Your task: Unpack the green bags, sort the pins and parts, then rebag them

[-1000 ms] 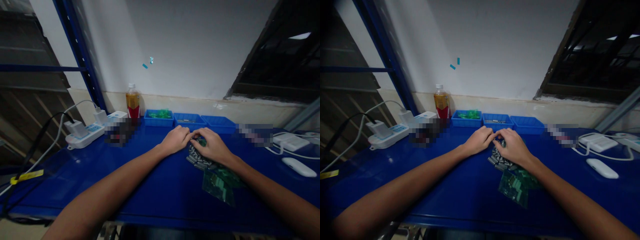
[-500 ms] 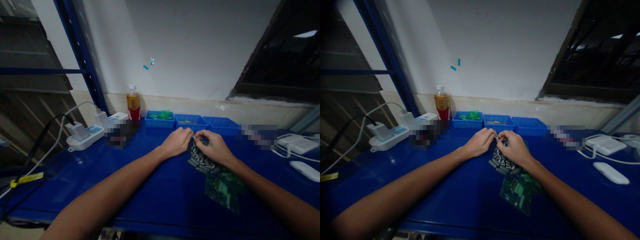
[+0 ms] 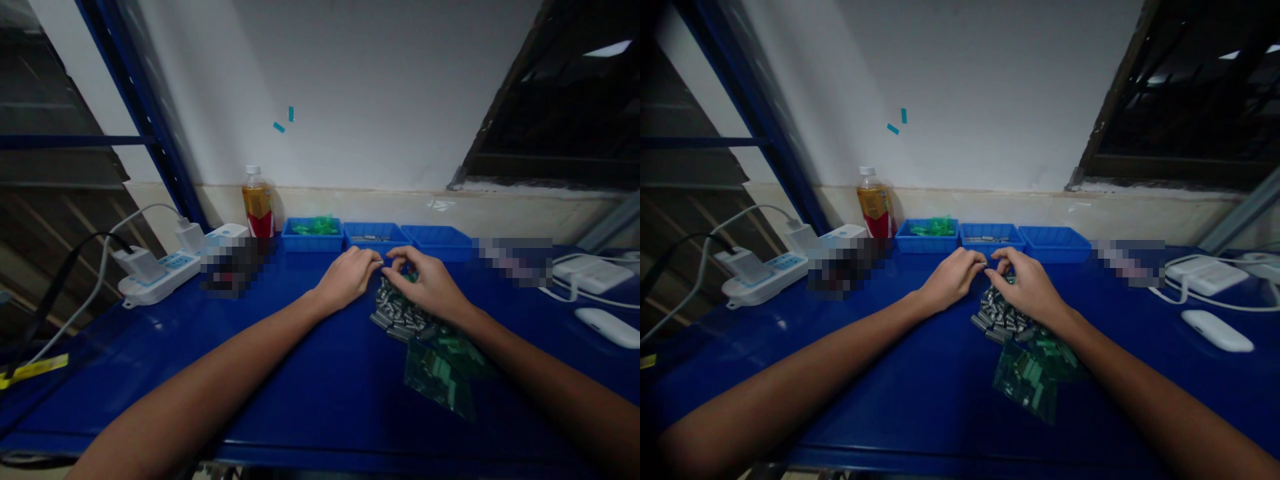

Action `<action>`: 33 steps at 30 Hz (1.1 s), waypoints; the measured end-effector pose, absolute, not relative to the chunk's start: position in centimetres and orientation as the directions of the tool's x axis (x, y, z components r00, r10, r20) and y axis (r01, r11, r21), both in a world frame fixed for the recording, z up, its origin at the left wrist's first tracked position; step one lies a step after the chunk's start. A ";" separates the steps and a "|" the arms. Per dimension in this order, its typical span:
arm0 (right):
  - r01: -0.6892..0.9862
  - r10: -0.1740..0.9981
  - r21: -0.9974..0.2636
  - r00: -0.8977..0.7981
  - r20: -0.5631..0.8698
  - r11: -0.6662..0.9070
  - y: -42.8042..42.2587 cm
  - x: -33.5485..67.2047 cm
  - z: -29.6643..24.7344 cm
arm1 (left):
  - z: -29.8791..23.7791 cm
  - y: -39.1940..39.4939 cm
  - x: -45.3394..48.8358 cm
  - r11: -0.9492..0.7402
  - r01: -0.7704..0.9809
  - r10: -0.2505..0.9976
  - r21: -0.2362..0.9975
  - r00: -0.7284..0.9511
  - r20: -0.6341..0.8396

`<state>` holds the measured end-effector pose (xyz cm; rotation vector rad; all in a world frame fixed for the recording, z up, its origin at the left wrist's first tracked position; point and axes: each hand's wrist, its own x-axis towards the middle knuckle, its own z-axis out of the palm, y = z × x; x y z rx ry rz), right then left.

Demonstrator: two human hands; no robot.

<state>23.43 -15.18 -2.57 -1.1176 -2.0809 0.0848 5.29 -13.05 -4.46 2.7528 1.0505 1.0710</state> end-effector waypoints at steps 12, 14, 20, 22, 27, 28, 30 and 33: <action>0.706 0.540 -0.007 -0.535 0.650 0.708 -15.0 23.5 -2.3 | -4.4 -13.0 5.3 -0.778 0.561 0.617 0.282 0.603 0.505; 0.726 0.545 0.022 -0.536 0.644 0.687 -14.8 23.7 -2.1 | -4.5 -12.9 5.4 -0.768 0.583 0.628 0.266 0.605 0.489; 0.848 0.607 0.011 -0.389 0.693 0.530 -12.1 26.9 -1.8 | -5.0 -12.5 5.5 -0.808 0.573 0.575 0.141 0.711 0.405; 0.893 0.655 -0.023 -0.312 0.688 0.449 -11.0 28.6 -1.9 | -5.1 -12.4 5.4 -0.794 0.591 0.595 0.143 0.705 0.386; 0.950 0.760 -0.146 -0.123 0.638 0.276 -8.9 32.0 -2.5 | -5.2 -12.5 5.4 -0.746 0.646 0.648 0.163 0.648 0.401; 0.953 0.767 -0.163 -0.098 0.634 0.256 -8.6 32.4 -2.6 | -5.2 -12.5 5.4 -0.742 0.650 0.651 0.163 0.642 0.404; 0.958 0.775 -0.180 -0.063 0.629 0.224 -8.0 33.2 -2.9 | -5.2 -12.5 5.4 -0.744 0.649 0.649 0.161 0.645 0.404; 0.968 0.812 -0.211 0.012 0.583 0.138 -7.0 34.0 -2.9 | -5.2 -12.4 5.4 -0.760 0.634 0.633 0.141 0.672 0.385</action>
